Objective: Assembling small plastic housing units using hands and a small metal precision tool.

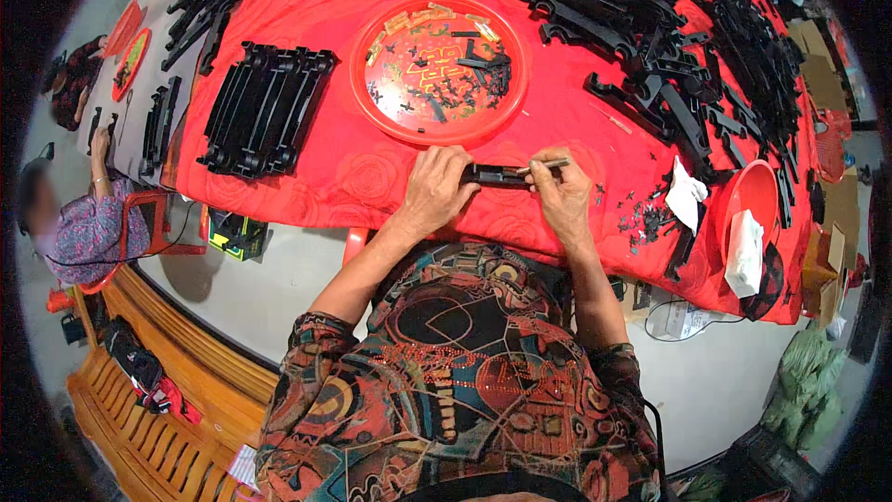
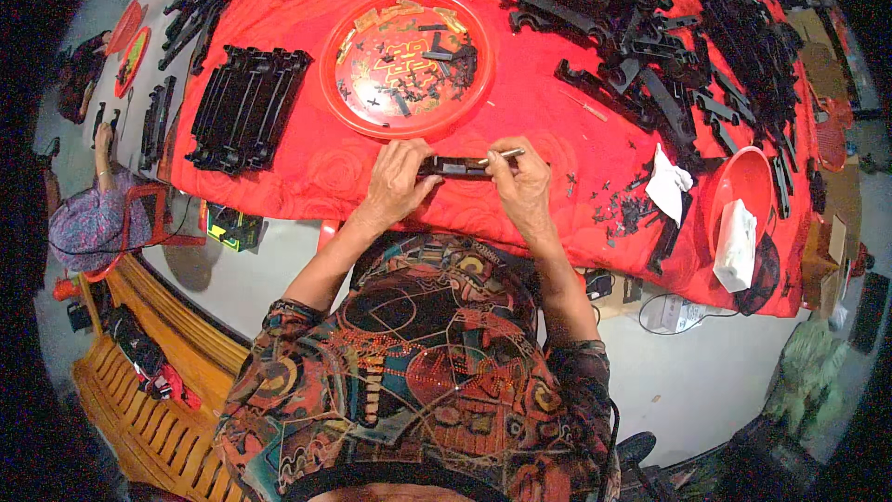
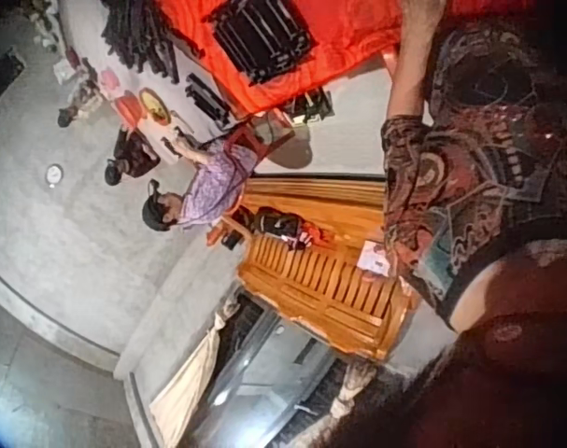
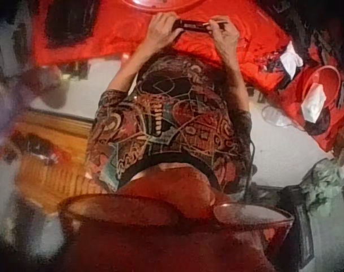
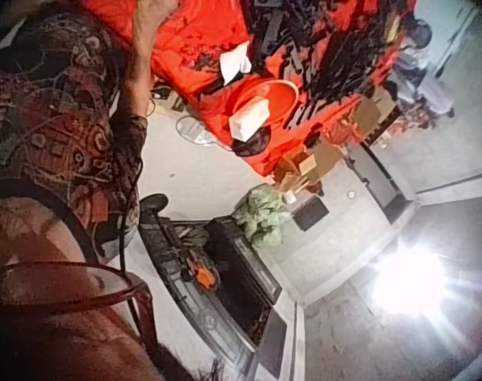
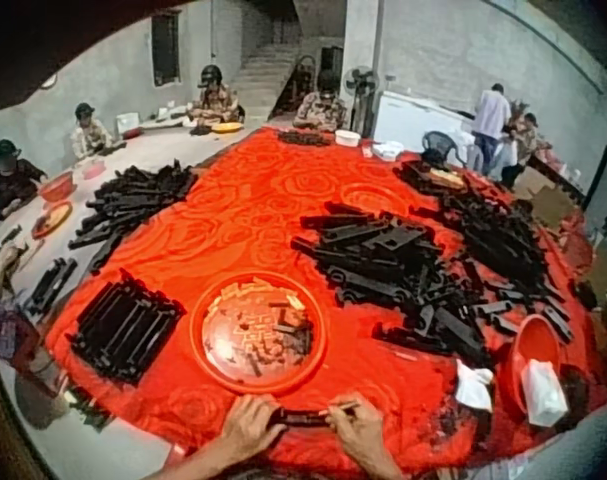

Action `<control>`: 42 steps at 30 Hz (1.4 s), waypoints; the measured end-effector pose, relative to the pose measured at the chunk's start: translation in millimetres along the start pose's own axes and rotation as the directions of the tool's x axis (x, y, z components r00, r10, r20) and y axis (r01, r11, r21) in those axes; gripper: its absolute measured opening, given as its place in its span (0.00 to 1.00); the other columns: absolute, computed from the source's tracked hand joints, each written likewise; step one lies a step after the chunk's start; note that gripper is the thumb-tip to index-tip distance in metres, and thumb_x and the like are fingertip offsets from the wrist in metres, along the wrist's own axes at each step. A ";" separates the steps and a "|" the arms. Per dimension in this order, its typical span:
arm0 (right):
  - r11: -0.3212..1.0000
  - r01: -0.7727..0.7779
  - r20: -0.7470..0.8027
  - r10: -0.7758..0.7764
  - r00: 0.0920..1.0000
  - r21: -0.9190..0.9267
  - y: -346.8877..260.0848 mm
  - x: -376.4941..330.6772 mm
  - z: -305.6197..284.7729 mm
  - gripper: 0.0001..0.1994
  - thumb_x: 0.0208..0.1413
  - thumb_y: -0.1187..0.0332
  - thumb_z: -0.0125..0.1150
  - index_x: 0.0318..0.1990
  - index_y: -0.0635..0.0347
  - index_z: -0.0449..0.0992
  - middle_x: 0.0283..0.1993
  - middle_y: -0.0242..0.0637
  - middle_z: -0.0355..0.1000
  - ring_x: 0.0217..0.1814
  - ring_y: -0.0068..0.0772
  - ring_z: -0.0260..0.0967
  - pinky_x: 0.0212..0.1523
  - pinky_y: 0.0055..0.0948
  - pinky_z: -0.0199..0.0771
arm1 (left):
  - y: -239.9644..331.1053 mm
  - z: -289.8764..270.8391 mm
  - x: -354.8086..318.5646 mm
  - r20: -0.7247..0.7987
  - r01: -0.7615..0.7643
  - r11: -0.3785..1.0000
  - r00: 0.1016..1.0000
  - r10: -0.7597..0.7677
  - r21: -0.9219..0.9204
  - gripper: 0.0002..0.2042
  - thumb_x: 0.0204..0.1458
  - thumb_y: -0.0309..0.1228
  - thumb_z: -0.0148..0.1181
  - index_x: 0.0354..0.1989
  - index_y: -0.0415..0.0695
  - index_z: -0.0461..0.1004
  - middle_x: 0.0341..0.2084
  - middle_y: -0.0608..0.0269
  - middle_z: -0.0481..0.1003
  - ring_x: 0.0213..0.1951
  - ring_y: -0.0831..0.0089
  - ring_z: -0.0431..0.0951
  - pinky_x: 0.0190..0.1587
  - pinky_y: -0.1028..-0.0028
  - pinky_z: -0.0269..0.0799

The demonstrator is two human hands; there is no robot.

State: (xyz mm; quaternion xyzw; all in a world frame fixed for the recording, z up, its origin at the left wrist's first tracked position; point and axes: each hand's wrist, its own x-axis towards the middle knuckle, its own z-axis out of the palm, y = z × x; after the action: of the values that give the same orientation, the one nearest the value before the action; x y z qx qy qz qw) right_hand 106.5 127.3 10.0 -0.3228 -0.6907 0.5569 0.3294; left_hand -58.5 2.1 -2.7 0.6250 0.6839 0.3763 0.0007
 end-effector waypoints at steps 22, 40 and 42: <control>0.849 0.388 0.151 -0.357 0.922 -0.359 -10.6 3.0 19.8 0.05 0.46 0.77 0.60 0.28 0.64 0.68 0.25 0.43 0.64 0.26 0.45 0.65 0.26 0.37 0.65 | -5.6 10.5 -3.3 -0.006 0.002 1.000 1.000 -0.002 -0.022 0.19 0.35 0.28 0.66 0.38 0.38 0.71 0.35 0.56 0.71 0.39 0.59 0.70 0.40 0.64 0.63; 0.860 -0.226 -0.434 0.006 0.901 -0.458 30.7 -20.4 -125.6 0.07 0.53 0.69 0.55 0.30 0.63 0.73 0.21 0.34 0.65 0.24 0.22 0.61 0.27 0.27 0.63 | 1.0 5.2 -10.1 -0.204 -0.032 0.991 0.977 0.059 0.133 0.26 0.38 0.26 0.65 0.49 0.36 0.67 0.43 0.50 0.68 0.44 0.54 0.68 0.46 0.60 0.64; 0.881 -0.201 -0.411 0.008 0.912 -0.429 30.0 -20.7 -116.7 0.06 0.52 0.70 0.55 0.31 0.63 0.73 0.20 0.33 0.64 0.24 0.22 0.61 0.26 0.27 0.63 | 6.2 4.4 -10.6 -0.228 -0.036 0.993 0.972 0.061 0.113 0.24 0.38 0.24 0.65 0.48 0.36 0.68 0.43 0.50 0.68 0.44 0.54 0.69 0.46 0.60 0.64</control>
State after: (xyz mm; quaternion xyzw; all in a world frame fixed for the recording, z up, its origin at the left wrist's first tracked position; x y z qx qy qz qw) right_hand 215.8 180.6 -2.5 -0.5356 -0.7029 0.3166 0.3448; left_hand -48.8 -5.1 -7.7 0.5927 0.6832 0.4089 -0.1218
